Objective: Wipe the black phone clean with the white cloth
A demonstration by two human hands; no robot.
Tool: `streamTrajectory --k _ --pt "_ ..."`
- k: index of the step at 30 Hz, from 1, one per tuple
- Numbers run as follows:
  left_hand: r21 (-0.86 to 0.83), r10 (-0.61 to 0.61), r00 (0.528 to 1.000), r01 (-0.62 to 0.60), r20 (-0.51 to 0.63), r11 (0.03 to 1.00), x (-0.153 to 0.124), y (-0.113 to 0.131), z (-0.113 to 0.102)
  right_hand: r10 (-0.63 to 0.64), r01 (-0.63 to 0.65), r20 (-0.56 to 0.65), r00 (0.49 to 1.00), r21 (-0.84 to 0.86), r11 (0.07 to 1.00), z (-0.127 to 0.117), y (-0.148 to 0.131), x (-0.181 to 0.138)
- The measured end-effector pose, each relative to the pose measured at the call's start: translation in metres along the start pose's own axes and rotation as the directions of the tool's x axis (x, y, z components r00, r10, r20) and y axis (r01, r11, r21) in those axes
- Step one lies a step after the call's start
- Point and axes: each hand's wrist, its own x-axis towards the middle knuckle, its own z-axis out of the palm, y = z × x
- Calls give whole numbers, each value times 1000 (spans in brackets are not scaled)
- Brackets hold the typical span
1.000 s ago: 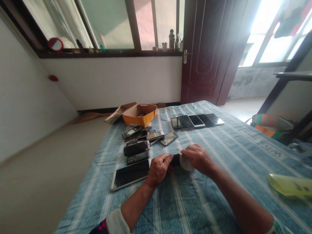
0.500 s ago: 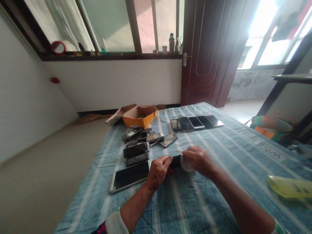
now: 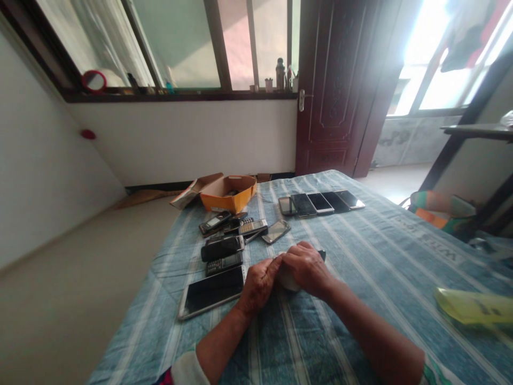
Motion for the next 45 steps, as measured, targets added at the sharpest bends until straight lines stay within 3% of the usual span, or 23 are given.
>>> streamTrajectory --k 5,12,20,29,40,45 --pt "-59 -40 998 42 49 997 1 -1 1 44 -44 16 999 -1 999 -5 6 -2" --pt "36 15 1000 -14 -26 999 0 5 1 5 -6 -43 999 -24 1000 10 -6 2" --pt "-76 -87 995 91 56 993 1 -2 2 26 -25 -37 999 3 1000 -9 21 -11" --pt "-10 -13 1000 13 -10 1000 1 1 0 -15 13 -59 998 -38 999 8 -5 -3" --pt "-133 -103 993 110 57 985 4 -13 4 47 -48 8 999 14 999 -17 49 -23" --pt "-156 -123 991 130 57 979 4 -11 6 33 -33 3 999 -8 999 -20 45 -21"
